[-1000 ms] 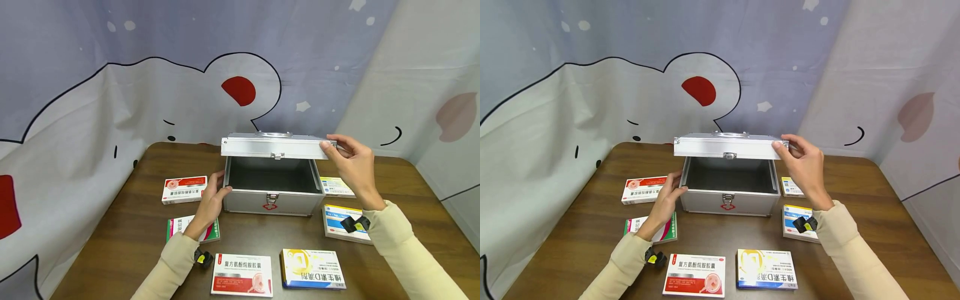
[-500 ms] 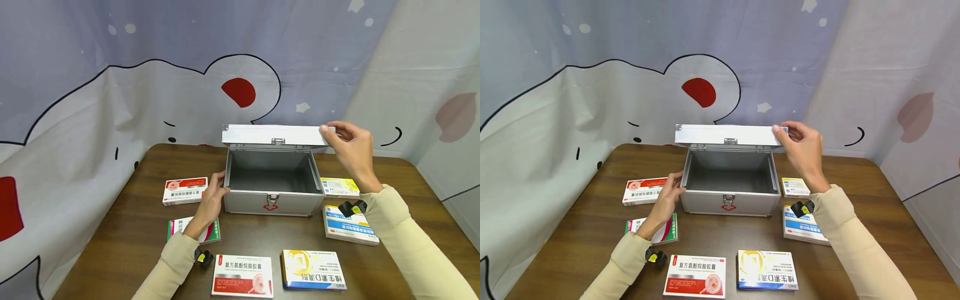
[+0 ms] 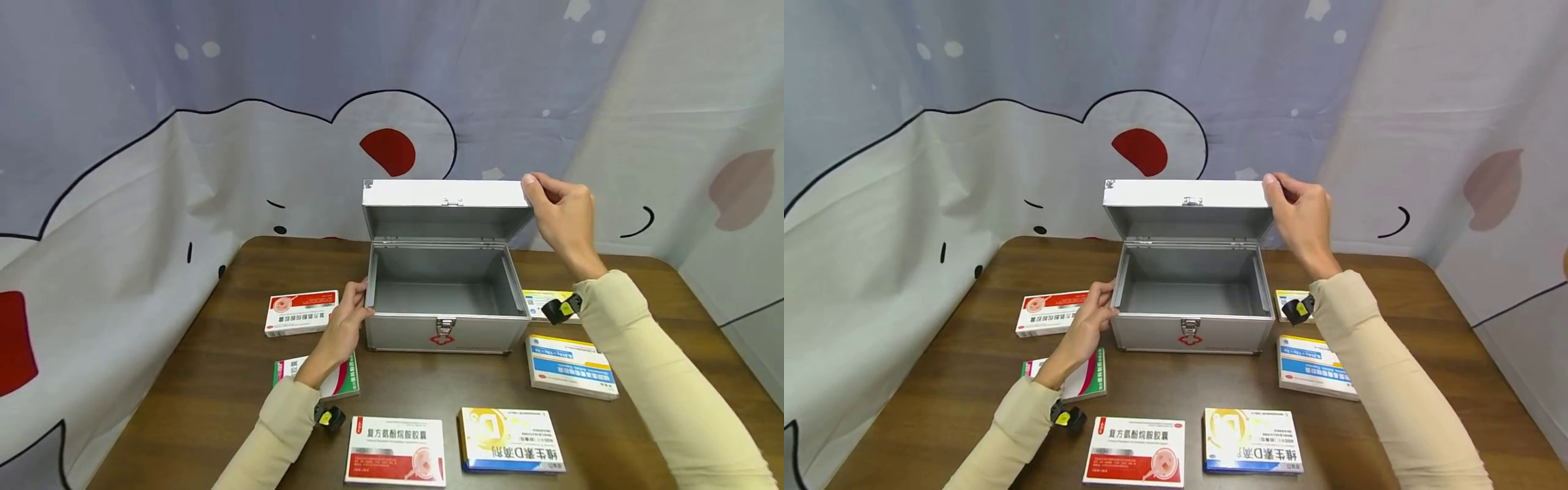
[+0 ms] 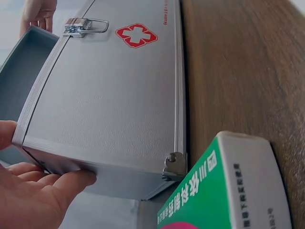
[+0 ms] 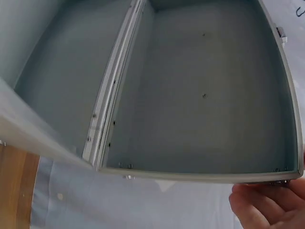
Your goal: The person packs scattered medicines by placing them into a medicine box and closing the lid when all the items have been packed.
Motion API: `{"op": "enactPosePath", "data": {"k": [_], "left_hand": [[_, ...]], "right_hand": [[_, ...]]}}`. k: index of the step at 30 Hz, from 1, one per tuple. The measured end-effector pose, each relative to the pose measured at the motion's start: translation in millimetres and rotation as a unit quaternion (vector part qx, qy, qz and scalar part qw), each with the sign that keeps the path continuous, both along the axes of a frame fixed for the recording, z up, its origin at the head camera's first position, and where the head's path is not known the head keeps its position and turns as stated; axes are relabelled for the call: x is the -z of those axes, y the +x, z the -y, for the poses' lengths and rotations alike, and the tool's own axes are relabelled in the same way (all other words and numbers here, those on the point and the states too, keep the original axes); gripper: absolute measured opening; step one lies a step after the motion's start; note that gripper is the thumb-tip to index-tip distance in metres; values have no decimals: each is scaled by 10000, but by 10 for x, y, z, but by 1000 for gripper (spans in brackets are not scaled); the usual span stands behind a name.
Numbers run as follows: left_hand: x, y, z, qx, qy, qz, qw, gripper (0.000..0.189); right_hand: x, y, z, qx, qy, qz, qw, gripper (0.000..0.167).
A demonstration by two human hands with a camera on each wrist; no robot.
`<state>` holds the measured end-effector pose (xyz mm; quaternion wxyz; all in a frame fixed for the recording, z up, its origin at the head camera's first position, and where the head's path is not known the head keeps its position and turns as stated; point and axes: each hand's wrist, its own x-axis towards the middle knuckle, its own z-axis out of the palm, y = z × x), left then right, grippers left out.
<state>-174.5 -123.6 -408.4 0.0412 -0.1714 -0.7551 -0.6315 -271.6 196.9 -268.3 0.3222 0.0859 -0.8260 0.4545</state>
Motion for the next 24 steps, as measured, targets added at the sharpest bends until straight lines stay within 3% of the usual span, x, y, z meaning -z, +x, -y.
{"op": "enactPosePath", "data": {"k": [3,5,8,11,13,15,19,21,24], "left_hand": [[-9,-10,7,-3,-133,-31,9999,32],[-59,-4,3,-9,-237,20,9997,32],[-189,40,-16,-9,-424,69,9991,32],[-294,95,-33,-58,-551,166,9983,33],[-305,99,-39,-86,-582,198,9981,34],[-267,68,-36,-97,-539,188,9983,35],[-93,-61,-27,-76,-384,112,9992,36],[-3,-114,-23,-83,-322,157,9993,36],[44,-124,-31,-47,-163,249,9995,37]], "right_hand": [[-5,-80,-23,17,231,-25,9997,34],[-13,-149,-62,-190,399,37,9990,38],[-8,-253,-167,-1225,194,383,9915,44],[54,-319,-298,-2555,-506,836,9619,47],[114,-346,-367,-3141,-1034,1001,9384,48],[168,-378,-407,-3323,-1299,963,9292,47],[212,-463,-417,-3249,-1797,821,9249,46],[215,-499,-407,-3198,-2084,888,9200,48],[219,-541,-393,-3136,-2382,1112,9124,50]]}}
